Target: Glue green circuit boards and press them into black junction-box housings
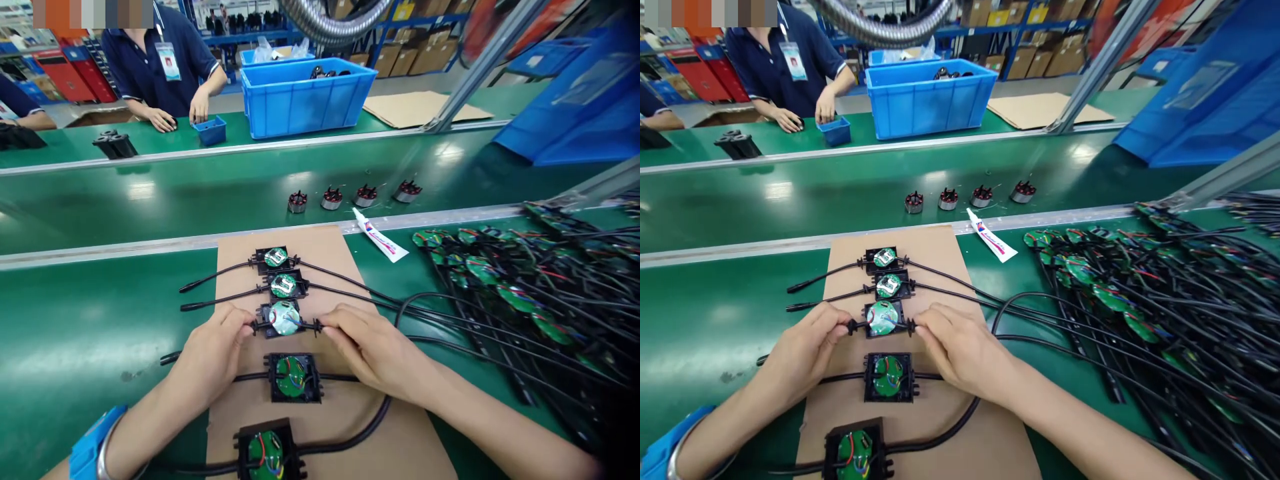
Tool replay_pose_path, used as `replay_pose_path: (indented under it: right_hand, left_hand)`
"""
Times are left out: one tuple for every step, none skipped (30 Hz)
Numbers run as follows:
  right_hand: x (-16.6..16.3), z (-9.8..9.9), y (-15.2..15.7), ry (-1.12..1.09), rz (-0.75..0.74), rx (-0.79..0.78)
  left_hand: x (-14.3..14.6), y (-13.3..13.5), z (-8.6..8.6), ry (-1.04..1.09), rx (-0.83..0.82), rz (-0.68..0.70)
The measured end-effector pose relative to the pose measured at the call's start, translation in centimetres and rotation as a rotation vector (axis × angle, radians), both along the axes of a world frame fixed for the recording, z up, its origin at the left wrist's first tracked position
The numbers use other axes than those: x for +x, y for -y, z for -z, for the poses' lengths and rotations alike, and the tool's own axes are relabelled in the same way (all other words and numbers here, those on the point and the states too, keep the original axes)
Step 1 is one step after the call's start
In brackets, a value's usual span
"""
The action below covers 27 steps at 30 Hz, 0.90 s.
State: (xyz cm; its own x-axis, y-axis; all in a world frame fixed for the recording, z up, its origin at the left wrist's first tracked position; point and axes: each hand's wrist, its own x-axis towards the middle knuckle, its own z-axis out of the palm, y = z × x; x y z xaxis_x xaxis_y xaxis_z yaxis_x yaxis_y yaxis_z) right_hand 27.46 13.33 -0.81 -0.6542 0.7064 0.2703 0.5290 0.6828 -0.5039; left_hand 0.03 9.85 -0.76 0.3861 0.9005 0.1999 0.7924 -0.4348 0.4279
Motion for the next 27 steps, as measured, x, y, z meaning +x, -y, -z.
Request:
replay_pose_path:
  right_hand:
    - [-0.1,-0.6,0.1,0.025,-0.002,-0.013]
    - [-0.3,-1.1,0.1,0.054,-0.002,-0.027]
    - [-0.6,-1.5,0.0,0.089,0.001,-0.039]
    - [-0.9,-1.9,0.0,0.129,0.006,-0.043]
    - [-1.3,-2.1,-0.2,0.172,0.014,-0.04]
    - [-1.6,-2.2,-0.3,0.217,0.023,-0.031]
    - [-2.0,-2.3,-0.4,0.256,0.03,-0.012]
    - [-2.3,-2.2,-0.5,0.287,0.033,0.011]
    - [-2.6,-2.2,-0.6,0.311,0.029,0.032]
    - [-2.9,-2.1,-0.7,0.329,0.022,0.05]
    - [-3.1,-2.0,-0.9,0.348,0.014,0.057]
    - [-3.3,-2.1,-1.0,0.368,0.011,0.053]
    - [-3.5,-2.2,-1.1,0.389,0.015,0.035]
    - [-3.6,-2.3,-1.3,0.411,0.019,0.008]
    - [-3.8,-2.5,-1.4,0.427,0.017,-0.021]
    - [-3.9,-2.6,-1.6,0.44,0.0,-0.047]
    - [-4.1,-2.8,-1.7,0.45,-0.03,-0.064]
    - [-4.2,-2.8,-1.9,0.46,-0.067,-0.073]
    - [-4.4,-2.8,-2.0,0.474,-0.103,-0.076]
    - [-4.5,-2.7,-2.1,0.49,-0.125,-0.073]
    - [-4.6,-2.6,-2.1,0.505,-0.131,-0.066]
    - [-4.7,-2.4,-2.1,0.517,-0.125,-0.056]
    - [-4.8,-2.3,-2.1,0.523,-0.113,-0.043]
    - [-5.0,-2.2,-2.0,0.527,-0.11,-0.023]
    - [-5.1,-2.1,-1.9,0.534,-0.119,-0.001]
    - [-5.3,-2.2,-1.9,0.545,-0.133,0.016]
    - [-5.5,-2.3,-1.8,0.558,-0.15,0.029]
  left_hand:
    - [0.0,0.0,-0.1,-0.013,-0.005,0.001]
    - [0.1,-0.1,-0.2,-0.032,-0.014,0.002]
    - [0.1,-0.2,-0.2,-0.055,-0.025,0.005]
    - [0.3,-0.4,-0.1,-0.082,-0.038,0.01]
    - [0.4,-0.7,0.0,-0.111,-0.049,0.016]
    - [0.6,-0.9,0.2,-0.141,-0.056,0.021]
    - [0.7,-1.2,0.4,-0.17,-0.056,0.025]
    - [0.9,-1.4,0.5,-0.2,-0.048,0.024]
    - [1.0,-1.6,0.6,-0.229,-0.038,0.02]
    - [1.1,-1.7,0.7,-0.252,-0.027,0.016]
    - [1.2,-1.8,0.8,-0.268,-0.015,0.012]
    - [1.2,-1.9,0.9,-0.277,-0.008,0.01]
    - [1.2,-2.0,0.9,-0.28,-0.007,0.011]
    - [1.2,-2.0,1.0,-0.278,-0.011,0.014]
    - [1.2,-2.0,1.0,-0.272,-0.018,0.018]
    - [1.2,-2.0,1.1,-0.264,-0.026,0.018]
    - [1.2,-2.0,1.2,-0.252,-0.037,0.016]
    - [1.1,-2.1,1.3,-0.235,-0.047,0.01]
    - [1.1,-2.2,1.3,-0.21,-0.056,0.003]
    - [1.0,-2.3,1.3,-0.177,-0.067,-0.001]
    - [0.9,-2.4,1.3,-0.136,-0.08,-0.001]
    - [0.7,-2.5,1.2,-0.093,-0.099,0.004]
    - [0.5,-2.6,1.1,-0.053,-0.126,0.012]
    - [0.2,-2.7,0.9,-0.023,-0.161,0.02]
    - [0.0,-2.8,0.6,-0.006,-0.198,0.027]
    - [-0.1,-3.0,0.4,-0.005,-0.229,0.031]
    - [-0.2,-3.1,0.1,-0.013,-0.244,0.034]
